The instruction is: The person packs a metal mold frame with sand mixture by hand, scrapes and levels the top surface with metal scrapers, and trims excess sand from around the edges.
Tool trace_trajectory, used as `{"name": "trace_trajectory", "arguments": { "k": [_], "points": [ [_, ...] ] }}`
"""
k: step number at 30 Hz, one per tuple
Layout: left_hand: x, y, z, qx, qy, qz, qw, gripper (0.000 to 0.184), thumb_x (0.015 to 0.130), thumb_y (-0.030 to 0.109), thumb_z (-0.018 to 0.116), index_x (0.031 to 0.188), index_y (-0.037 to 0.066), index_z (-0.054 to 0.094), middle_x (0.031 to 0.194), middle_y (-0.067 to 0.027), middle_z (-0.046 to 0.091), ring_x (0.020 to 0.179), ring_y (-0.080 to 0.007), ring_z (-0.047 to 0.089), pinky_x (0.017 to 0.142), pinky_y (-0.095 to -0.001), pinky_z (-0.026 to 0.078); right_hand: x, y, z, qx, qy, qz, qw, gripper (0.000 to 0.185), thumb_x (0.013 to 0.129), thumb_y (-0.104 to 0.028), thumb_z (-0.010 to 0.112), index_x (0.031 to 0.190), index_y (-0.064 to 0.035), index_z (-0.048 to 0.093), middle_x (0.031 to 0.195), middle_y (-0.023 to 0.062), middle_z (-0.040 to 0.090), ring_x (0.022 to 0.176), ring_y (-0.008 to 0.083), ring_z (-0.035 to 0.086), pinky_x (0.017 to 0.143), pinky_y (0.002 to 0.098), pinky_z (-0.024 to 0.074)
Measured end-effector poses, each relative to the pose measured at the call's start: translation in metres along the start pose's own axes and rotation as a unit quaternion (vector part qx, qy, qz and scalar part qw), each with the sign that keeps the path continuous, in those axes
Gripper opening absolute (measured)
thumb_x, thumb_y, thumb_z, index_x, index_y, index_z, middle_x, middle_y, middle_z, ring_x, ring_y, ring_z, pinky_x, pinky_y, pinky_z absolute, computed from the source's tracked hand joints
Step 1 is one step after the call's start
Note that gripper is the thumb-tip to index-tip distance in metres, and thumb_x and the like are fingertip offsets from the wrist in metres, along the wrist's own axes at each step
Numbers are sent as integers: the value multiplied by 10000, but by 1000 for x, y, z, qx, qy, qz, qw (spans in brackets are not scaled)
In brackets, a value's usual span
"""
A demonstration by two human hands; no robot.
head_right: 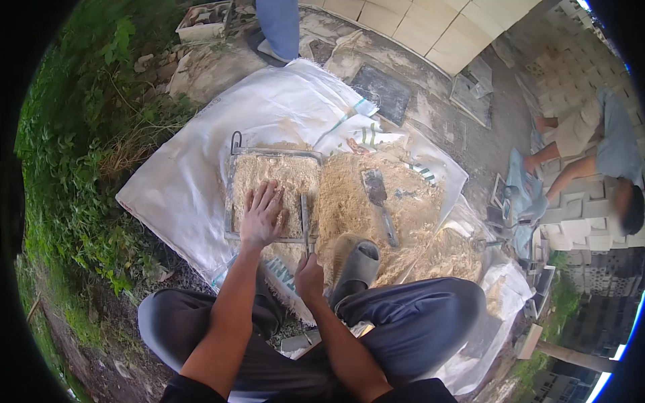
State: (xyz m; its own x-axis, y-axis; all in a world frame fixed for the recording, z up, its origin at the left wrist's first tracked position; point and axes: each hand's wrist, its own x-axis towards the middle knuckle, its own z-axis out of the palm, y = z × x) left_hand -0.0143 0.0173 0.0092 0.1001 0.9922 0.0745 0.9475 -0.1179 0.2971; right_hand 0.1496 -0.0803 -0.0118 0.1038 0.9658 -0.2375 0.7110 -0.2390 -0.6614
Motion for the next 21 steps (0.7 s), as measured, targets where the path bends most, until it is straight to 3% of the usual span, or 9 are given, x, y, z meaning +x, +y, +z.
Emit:
{"name": "trace_trajectory", "arguments": {
  "k": [8,12,14,18,21],
  "points": [
    [-2,-2,2,-9,31,-1,999,495,919,358,453,1345,108,489,1550,-54,228,1434,-248,185,1172,-458,99,28,-62,-48,95,135,-115,980,271,969,-227,473,888,31,499,606,283,545,607,475,565,530,541,396],
    [-3,-1,4,-15,32,0,999,503,930,349,426,1369,106,462,1550,-55,229,1435,-246,183,1172,-457,95,18,-35,-19,35,51,-43,997,262,964,-234,476,973,28,491,649,299,559,650,482,574,560,549,420],
    [-4,-2,4,-7,28,-3,1000,499,933,342,419,1369,103,461,1549,-54,232,1435,-243,183,1172,-458,95,4,0,4,12,30,-36,999,272,964,-242,472,969,29,497,643,301,557,654,489,572,570,556,420],
    [-3,-1,3,-2,18,-10,1000,492,938,328,408,1372,102,458,1547,-47,239,1436,-235,181,1173,-458,94,12,-3,-9,22,-9,9,1000,304,972,-262,456,931,36,505,631,304,553,653,496,568,583,563,415],
    [-3,-1,3,-11,19,-10,1000,494,939,334,411,1379,112,451,1548,-45,237,1437,-235,178,1172,-459,100,16,-35,-30,39,75,-31,996,312,974,-262,453,899,37,501,633,300,556,643,495,566,581,560,408]
  ]
}}
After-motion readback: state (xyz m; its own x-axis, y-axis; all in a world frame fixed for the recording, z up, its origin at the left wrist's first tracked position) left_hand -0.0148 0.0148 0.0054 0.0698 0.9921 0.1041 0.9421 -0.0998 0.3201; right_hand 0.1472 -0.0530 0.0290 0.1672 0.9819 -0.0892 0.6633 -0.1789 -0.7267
